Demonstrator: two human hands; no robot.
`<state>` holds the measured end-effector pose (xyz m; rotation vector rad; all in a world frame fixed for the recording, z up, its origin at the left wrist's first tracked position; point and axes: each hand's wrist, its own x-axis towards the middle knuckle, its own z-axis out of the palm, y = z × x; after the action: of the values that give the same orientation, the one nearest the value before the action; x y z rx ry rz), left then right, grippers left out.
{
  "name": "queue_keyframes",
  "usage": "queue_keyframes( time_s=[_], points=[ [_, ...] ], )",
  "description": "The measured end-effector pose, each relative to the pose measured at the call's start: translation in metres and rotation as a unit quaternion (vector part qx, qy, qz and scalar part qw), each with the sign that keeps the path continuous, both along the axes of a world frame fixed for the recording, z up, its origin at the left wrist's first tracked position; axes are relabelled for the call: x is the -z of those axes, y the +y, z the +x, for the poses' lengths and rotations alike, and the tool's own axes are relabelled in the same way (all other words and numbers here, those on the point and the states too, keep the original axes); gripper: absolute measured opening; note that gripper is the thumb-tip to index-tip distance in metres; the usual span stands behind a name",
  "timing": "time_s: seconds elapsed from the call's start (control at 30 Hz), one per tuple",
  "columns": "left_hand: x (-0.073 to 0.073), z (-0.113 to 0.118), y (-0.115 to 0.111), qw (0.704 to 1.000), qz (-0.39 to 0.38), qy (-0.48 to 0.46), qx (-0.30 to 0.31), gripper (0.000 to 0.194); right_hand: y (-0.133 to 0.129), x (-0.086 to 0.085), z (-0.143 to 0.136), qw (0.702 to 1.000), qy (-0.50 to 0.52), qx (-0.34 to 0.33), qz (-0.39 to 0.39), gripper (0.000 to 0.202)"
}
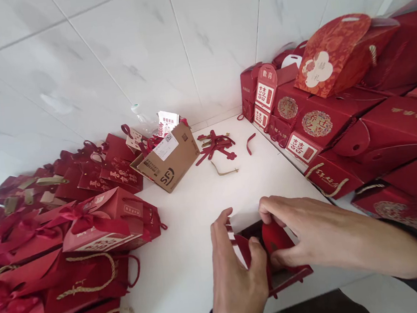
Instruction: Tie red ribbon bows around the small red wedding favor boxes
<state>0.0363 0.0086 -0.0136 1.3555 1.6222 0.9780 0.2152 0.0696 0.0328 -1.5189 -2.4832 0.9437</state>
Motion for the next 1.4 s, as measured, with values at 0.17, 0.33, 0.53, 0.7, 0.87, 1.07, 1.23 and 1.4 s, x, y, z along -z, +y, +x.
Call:
queue_keyframes(
  time_s=[0.17, 0.33, 0.53, 0.7, 0.87, 1.07, 1.23, 1.4],
  points=[
    [0.000, -0.018, -0.004, 0.996, 0.043, -0.077, -0.018, 0.036, -0.007, 0.003, 0.009, 0.999, 0.022, -0.026, -0.001, 0.040],
    [0.004, -0.029, -0.002, 0.995, 0.089, -0.033, 0.028, 0.029, -0.015, 0.004, 0.017, 0.999, 0.035, -0.021, 0.001, 0.019],
    [0.018, -0.036, -0.009, 0.988, 0.114, 0.032, 0.097, 0.039, -0.021, 0.008, 0.040, 0.988, 0.110, 0.099, -0.050, 0.019],
    [0.017, -0.035, -0.024, 0.988, 0.091, 0.078, 0.096, 0.040, -0.025, 0.028, 0.053, 0.971, 0.127, 0.184, -0.084, 0.037],
    [0.019, -0.021, -0.030, 0.988, 0.083, 0.112, 0.059, 0.052, -0.034, 0.035, 0.047, 0.952, 0.188, 0.233, -0.055, 0.038],
    [0.022, 0.004, -0.023, 0.989, 0.109, 0.083, -0.047, 0.035, -0.049, 0.045, 0.037, 0.953, 0.205, 0.224, -0.023, 0.055],
    [0.023, 0.015, -0.022, 0.988, 0.106, 0.062, -0.096, 0.034, -0.054, 0.054, 0.024, 0.979, 0.154, 0.119, 0.053, 0.042],
    [0.038, 0.024, -0.019, 0.976, 0.198, 0.088, -0.018, 0.054, -0.059, 0.062, 0.008, 0.978, 0.139, 0.084, 0.133, 0.040]
  ],
)
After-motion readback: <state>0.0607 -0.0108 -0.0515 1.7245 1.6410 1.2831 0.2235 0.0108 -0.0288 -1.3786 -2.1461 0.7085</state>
